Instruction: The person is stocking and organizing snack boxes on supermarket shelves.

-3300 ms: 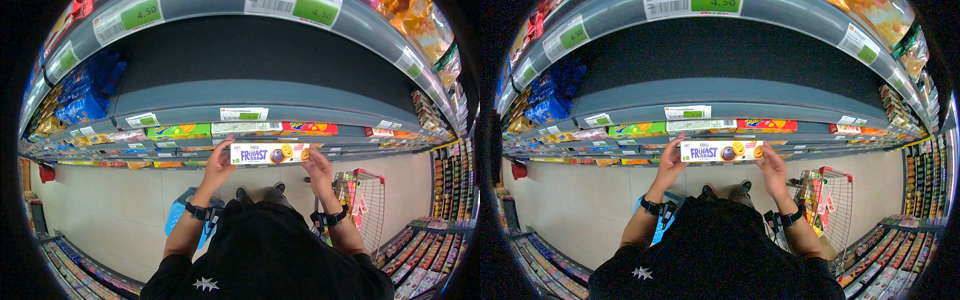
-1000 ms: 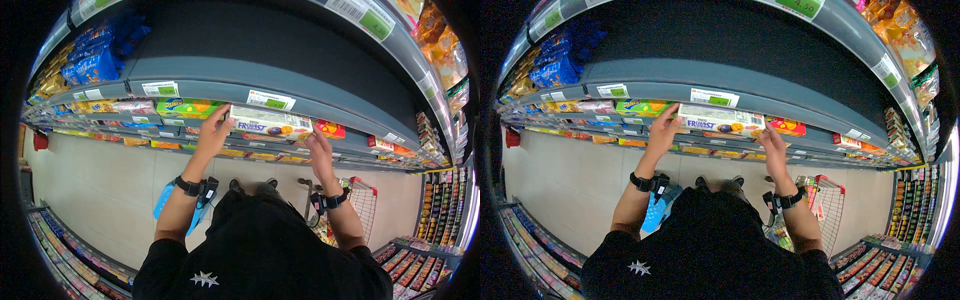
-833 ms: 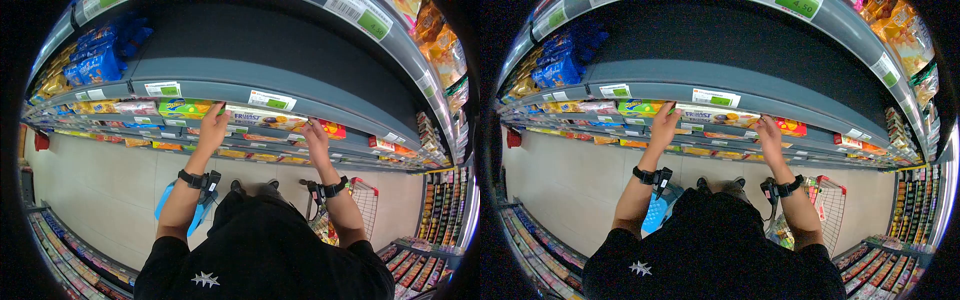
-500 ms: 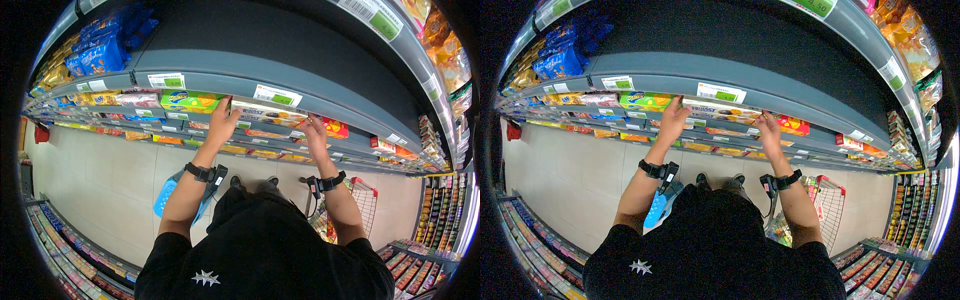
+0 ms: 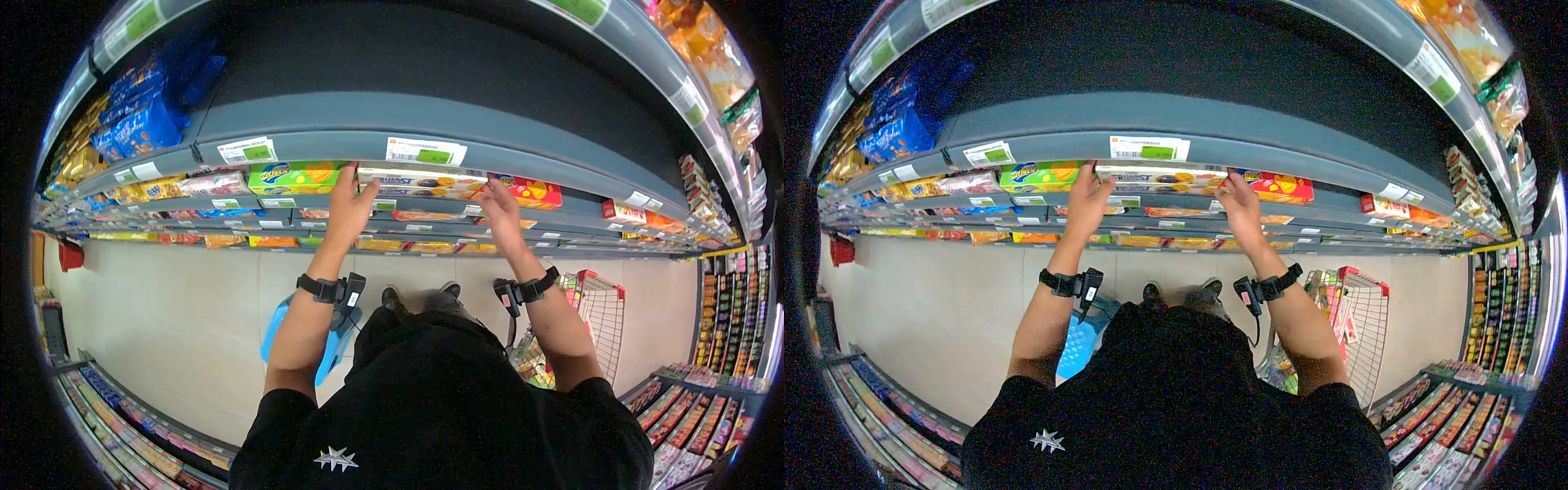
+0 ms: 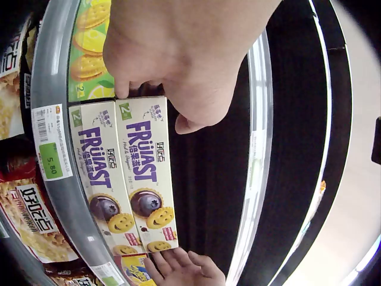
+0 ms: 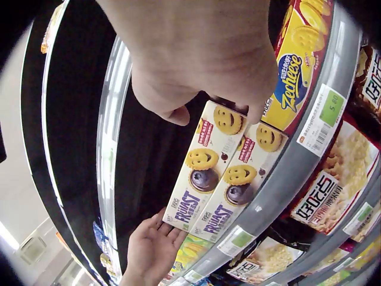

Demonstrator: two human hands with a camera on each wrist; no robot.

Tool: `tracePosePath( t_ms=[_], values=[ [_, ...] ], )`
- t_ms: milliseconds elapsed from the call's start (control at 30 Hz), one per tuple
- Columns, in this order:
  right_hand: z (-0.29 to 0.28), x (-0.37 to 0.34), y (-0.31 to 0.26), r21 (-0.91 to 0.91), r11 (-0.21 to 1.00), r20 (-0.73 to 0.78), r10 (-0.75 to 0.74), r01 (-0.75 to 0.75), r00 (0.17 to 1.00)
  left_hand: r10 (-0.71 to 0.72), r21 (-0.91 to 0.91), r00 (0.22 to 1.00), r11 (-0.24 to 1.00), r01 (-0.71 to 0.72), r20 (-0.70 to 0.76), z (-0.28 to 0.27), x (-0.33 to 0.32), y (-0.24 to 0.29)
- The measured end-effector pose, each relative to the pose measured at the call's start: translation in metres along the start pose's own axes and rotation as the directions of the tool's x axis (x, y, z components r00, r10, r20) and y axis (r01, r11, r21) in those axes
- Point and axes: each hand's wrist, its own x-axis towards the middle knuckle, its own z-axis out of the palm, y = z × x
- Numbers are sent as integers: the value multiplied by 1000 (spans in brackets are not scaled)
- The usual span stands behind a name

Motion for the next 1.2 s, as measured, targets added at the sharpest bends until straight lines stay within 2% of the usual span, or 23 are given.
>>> tracePosePath(
  t_ms=[67, 133, 200, 267, 300, 367, 400, 433, 500, 533, 600, 667, 733, 767, 800, 867, 933, 1000, 1033, 1067, 1133, 1167, 1200],
  values=[
    [4, 3, -6, -2, 1000, -8, 1, -1, 1000, 15, -60, 999, 998, -17, -38, 5, 1, -3],
    [1, 9, -5, -40, 998, -60, 43, -46, 997, 8, 2, 1000, 1000, -8, 20, 7, 9, -5],
    [-9, 20, 8, -99, 995, -77, -21, 13, 997, -21, 32, 999, 999, 23, -50, 14, 15, 4],
    [-10, 29, 0, -92, 993, -60, -81, 76, 995, -14, -42, 1000, 999, 13, -8, 17, 30, -7],
    [-18, 29, 0, -109, 988, -43, -111, 106, 993, -22, 50, 998, 998, 25, -53, 19, 35, -18],
    [-32, 25, -11, -120, 992, -68, -47, 38, 997, -2, 156, 995, 988, 18, -103, 30, 44, -25],
    [-45, 21, -5, -118, 992, -118, -57, 43, 991, 20, 174, 991, 985, 3, -131, 37, 42, -14],
    [-61, 16, 7, -169, 983, -141, -91, 67, 986, 28, 167, 996, 986, -14, -82, 52, 36, 1],
    [-97, 0, 27, -214, 975, -243, -120, 67, 963, 202, 197, 969, 965, -172, -145, 86, 21, 39],
    [-120, -9, 43, -209, 975, -274, -132, 75, 953, 216, 191, 970, 963, -192, -114, 99, 17, 52],
    [-168, -35, 69, -35, 985, -394, 144, -171, 908, 412, 201, 911, 892, -405, 11, 127, 10, 74],
    [-204, -73, 51, -57, 943, -557, 244, -329, 794, 415, 162, 908, 893, -419, 64, 149, 10, 104],
    [-259, -115, 73, -147, 920, -654, 184, -362, 733, 263, -14, 932, 963, -268, 251, 166, 5, 123],
    [-291, -139, 85, -277, 879, -704, 89, -387, 705, 345, -77, 883, 938, -338, 318, 178, 3, 128],
    [-320, -162, 91, -393, 819, -737, -9, -418, 676, 347, -76, 875, 937, -342, 338, 193, 0, 138],
    [-375, -211, 94, -539, 639, -817, -238, -549, 525, 391, -189, 739, 919, -345, 548, 230, -14, 163],
    [-413, -248, 65, -528, 552, -847, -288, -645, 447, 363, -193, 654, 928, -319, 664, 273, -30, 188],
    [-454, -280, 80, -521, 445, -839, -424, -728, 342, 339, -203, 537, 933, -297, 773, 318, -45, 207],
    [-470, -293, 87, -404, 473, -911, -281, -783, 301, 320, -197, 487, 937, -288, 813, 342, -52, 218],
    [-479, -303, 98, -379, 491, -922, -272, -785, 275, 321, -197, 460, 934, -298, 828, 366, -60, 229],
    [-487, -321, 107, -377, 394, -918, -36, -838, 396, 331, -249, 313, 929, -275, 890, 413, -75, 251],
    [-490, -323, 105, -381, 440, -918, -71, -813, 391, 357, -291, 238, 918, -271, 903, 438, -79, 260],
    [-495, -325, 103, -363, 445, -925, -63, -819, 376, 352, -291, 221, 919, -267, 909, 463, -89, 269]
  ],
)
